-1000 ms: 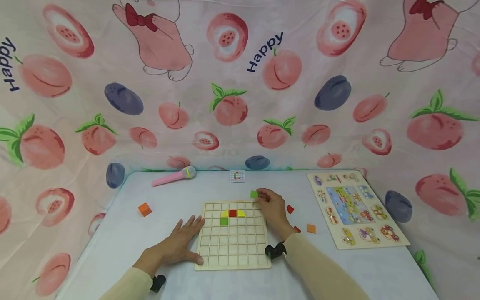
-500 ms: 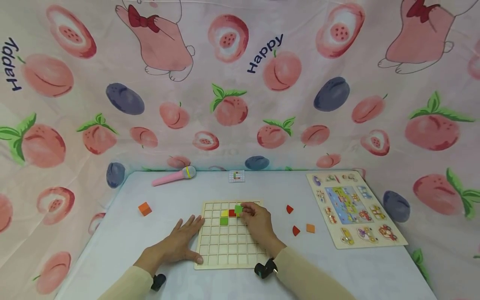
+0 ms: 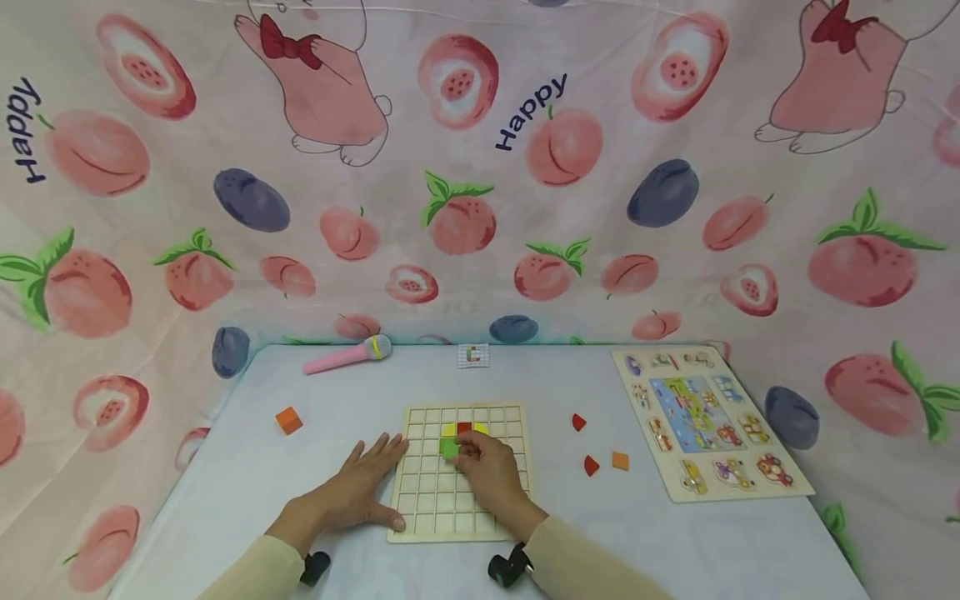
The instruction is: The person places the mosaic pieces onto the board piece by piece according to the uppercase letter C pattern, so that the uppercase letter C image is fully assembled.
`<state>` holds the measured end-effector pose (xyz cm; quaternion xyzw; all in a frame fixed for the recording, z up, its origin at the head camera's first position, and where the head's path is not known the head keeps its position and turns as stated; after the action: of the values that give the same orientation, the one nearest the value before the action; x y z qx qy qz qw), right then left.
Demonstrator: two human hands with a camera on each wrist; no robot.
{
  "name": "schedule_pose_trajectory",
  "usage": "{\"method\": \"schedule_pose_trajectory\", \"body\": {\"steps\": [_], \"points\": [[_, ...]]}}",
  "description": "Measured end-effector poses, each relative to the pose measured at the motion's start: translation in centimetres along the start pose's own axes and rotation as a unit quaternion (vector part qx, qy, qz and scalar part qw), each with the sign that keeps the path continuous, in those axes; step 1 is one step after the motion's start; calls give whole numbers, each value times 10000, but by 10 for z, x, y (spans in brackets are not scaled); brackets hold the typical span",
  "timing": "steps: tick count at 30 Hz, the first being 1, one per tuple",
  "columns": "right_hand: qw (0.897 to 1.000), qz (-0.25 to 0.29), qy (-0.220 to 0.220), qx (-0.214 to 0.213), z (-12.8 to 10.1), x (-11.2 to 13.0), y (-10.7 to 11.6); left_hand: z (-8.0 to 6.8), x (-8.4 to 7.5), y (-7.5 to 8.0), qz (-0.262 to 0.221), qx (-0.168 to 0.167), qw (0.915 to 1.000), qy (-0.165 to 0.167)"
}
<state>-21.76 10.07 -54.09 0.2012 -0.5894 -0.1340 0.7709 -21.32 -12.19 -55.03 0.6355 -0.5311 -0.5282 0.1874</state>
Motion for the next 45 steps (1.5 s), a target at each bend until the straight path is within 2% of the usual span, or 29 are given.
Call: {"method": "schedule_pose_trajectory", "body": {"steps": [10, 15, 32, 45], "points": [[9962, -810, 79, 312, -6, 8, -11, -1, 0, -2, 67, -4, 10000, -1], [9934, -1100, 102, 320, -8, 8, -12, -1, -1, -2, 37, -13, 10000, 2], [9901, -1258, 251, 565, -1, 10, -11, -1, -2, 1, 86, 7, 10000, 29], [9887, -1340, 291, 600, 0, 14, -9, 0, 0, 0, 96, -24, 9999, 63]]}}
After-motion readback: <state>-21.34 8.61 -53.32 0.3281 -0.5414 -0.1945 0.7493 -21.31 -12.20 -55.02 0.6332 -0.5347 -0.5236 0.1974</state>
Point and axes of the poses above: each hand's wrist, its own z-axis towards the middle knuckle, its own y-axis out of the back of the hand, x = y × z, the point moved 7 cm from there along z, towards the middle knuckle, and after that the axes turned 10 degrees about y, right-handed, at the moved point
